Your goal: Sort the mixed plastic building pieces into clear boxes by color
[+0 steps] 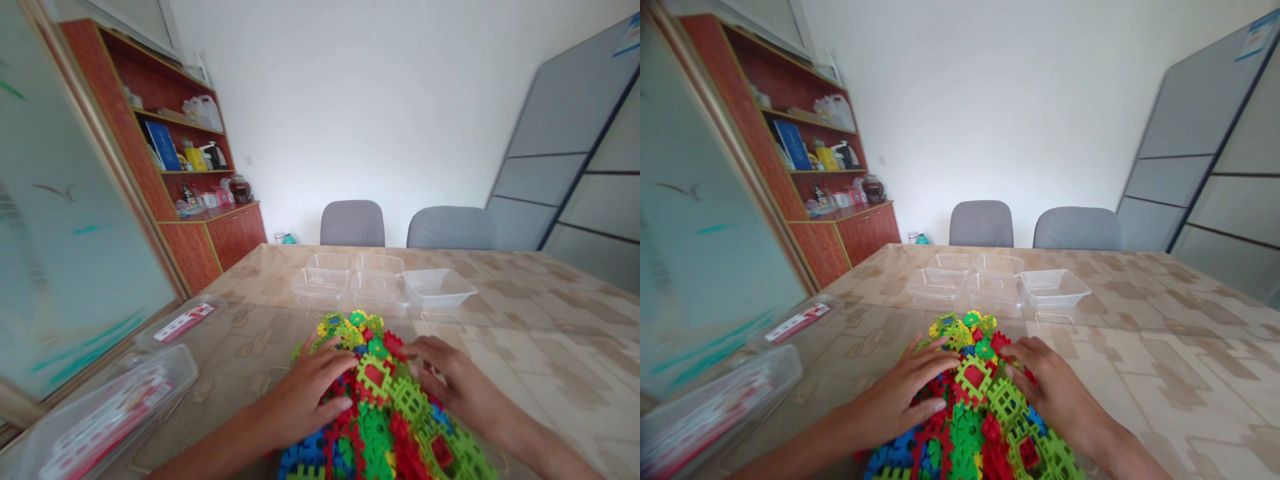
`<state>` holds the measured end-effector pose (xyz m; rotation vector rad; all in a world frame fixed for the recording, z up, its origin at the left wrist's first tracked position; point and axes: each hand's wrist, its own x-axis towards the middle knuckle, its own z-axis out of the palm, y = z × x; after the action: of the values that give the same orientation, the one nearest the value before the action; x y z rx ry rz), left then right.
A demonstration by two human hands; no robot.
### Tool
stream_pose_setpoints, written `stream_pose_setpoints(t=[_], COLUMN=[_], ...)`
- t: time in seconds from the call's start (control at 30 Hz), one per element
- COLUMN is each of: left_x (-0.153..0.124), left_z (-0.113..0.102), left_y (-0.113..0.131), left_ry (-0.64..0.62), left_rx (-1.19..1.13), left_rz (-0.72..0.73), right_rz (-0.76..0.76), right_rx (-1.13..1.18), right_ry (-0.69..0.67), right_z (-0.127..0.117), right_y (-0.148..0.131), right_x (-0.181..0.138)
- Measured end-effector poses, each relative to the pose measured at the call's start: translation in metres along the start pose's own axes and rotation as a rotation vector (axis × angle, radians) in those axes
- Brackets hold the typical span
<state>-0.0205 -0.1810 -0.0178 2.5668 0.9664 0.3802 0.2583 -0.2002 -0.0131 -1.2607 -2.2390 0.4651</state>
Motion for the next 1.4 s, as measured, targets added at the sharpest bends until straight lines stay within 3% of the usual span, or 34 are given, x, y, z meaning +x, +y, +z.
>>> stream_pose_setpoints(t=[0.23,0.4,0.5,0.63,0.8,0.93,1.07,1.2,1.4], left_x=[0.0,-0.005,-0.005,0.002,0.003,-0.005,-0.01,-0.017,-0.024], left_z=[0.004,-0.005,-0.007,0.0,0.004,-0.013,-0.035,-0.046,-0.044], left_y=[-0.006,-0.011,-0.009,-0.002,-0.001,-0.008,-0.017,-0.024,-0.028], left_ry=[0.117,0.062,0.041,0.029,0.091,0.157,0.227,0.122,-0.074], left_rx=[0.014,0.018,0.006,-0.024,-0.079,-0.111,-0.18,-0.251,-0.161], left_rz=[-0.029,-0.043,-0.064,-0.054,-0.095,-0.102,-0.157,-0.117,-0.052], right_rz=[-0.081,-0.06,-0.018,-0.072,-0.06,-0.061,-0.026,-0.017,-0.036], right_rx=[-0.081,0.062,0.075,0.062,-0.005,-0.039,-0.03,-0.056,-0.018], right_ry=[-0.064,-0.046,-0.116,-0.209,-0.197,-0.259,-0.235,-0.26,-0.225], right_z=[0.03,0.009,-0.007,-0.014,0.003,0.023,0.036,0.041,0.038], right_y=[-0.02,-0.023,-0.016,-0.013,-0.022,-0.022,-0.018,-0.023,-0.042], right_x=[0.01,0.01,0.002,-0.003,0.013,0.022,0.024,0.023,0.024])
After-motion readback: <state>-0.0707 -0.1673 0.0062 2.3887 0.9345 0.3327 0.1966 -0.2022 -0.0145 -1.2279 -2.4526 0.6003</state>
